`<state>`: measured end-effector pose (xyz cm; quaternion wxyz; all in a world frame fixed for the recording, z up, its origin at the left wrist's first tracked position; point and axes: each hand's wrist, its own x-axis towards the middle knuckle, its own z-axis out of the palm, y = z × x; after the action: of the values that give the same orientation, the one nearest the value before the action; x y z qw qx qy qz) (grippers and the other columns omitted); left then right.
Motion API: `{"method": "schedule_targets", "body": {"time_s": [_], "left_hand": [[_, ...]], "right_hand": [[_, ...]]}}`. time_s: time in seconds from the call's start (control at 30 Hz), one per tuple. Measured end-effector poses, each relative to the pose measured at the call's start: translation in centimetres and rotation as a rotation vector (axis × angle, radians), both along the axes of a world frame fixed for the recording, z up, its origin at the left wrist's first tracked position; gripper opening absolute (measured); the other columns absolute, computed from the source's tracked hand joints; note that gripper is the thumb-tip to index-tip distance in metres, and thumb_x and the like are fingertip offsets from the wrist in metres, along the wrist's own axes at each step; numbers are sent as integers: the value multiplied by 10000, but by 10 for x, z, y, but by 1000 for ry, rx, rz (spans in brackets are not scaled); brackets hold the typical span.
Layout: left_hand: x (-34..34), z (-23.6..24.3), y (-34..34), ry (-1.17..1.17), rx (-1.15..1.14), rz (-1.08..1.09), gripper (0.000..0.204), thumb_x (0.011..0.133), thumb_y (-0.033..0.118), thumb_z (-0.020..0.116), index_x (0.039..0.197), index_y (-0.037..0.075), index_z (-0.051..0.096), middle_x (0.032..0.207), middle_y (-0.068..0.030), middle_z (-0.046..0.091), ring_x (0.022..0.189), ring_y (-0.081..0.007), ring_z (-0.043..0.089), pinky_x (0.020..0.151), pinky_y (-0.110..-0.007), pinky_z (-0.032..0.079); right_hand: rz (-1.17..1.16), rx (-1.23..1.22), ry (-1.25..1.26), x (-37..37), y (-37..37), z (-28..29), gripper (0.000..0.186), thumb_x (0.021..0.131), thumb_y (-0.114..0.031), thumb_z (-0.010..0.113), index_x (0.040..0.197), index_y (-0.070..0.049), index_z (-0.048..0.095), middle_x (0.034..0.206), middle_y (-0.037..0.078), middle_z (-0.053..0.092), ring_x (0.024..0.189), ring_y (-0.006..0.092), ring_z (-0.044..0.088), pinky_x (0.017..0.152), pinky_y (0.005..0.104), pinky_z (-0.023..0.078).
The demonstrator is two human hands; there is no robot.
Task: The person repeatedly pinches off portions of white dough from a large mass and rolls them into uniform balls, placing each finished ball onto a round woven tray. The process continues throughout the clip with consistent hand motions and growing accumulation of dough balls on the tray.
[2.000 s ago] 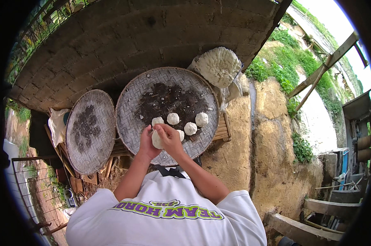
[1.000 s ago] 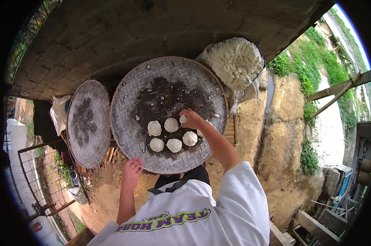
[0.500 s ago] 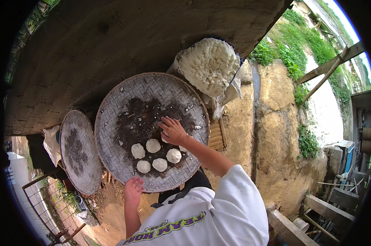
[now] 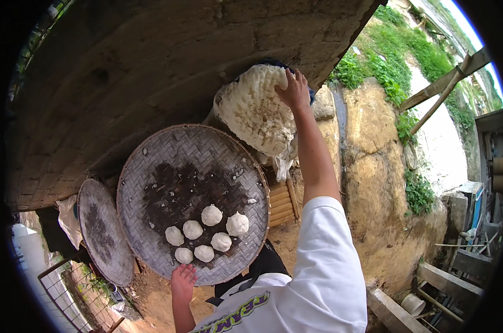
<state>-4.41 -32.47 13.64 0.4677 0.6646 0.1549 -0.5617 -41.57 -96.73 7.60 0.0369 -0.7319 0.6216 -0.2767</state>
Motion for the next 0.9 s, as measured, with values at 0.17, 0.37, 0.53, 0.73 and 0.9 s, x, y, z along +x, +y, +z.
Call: {"method": "schedule_targets", "body": {"time_s": [0.17, 0.37, 0.53, 0.73, 0.9], "left_hand": [[-11, -3, -19, 0, -21, -12, 435, 985, 423, 580, 1266, 92, 552, 1278, -99, 630, 1183, -270, 608, 978, -437, 450], [-19, -10, -53, 15, -50, -52, 438, 976, 431, 598, 1254, 94, 562, 1265, -96, 632, 1170, -264, 615, 957, -428, 466], [-22, -12, -78, 17, -87, -88, 432, 985, 429, 589, 1246, 86, 566, 1269, -101, 634, 1164, -264, 619, 945, -429, 479], [-15, -9, -71, 11, -23, -64, 420, 1007, 396, 563, 1268, 66, 556, 1288, -106, 634, 1174, -278, 619, 961, -435, 477], [-10, -6, -52, 6, -26, -37, 426, 990, 400, 578, 1274, 82, 561, 1283, -100, 637, 1165, -271, 625, 951, -429, 480]], "right_hand": [[40, 74, 47, 0, 4, -12, 481, 867, -277, 756, 1280, -55, 647, 1277, 169, 644, 1104, 401, 622, 960, 470, 515], [267, -9, 70, -17, 31, -15, 466, 851, -171, 746, 1289, -66, 629, 1211, 174, 644, 1125, 396, 601, 978, 468, 501], [298, 116, 152, -20, 35, -8, 504, 843, -187, 746, 1315, -70, 612, 1267, 169, 628, 1175, 382, 583, 1004, 458, 501], [97, 112, 96, 1, 32, -10, 616, 767, -228, 795, 1343, -109, 614, 1254, 149, 639, 1188, 377, 589, 998, 462, 517], [19, 106, 138, 14, 37, -21, 549, 731, -174, 799, 1259, -114, 660, 1179, 134, 681, 1085, 385, 627, 949, 462, 538]]}}
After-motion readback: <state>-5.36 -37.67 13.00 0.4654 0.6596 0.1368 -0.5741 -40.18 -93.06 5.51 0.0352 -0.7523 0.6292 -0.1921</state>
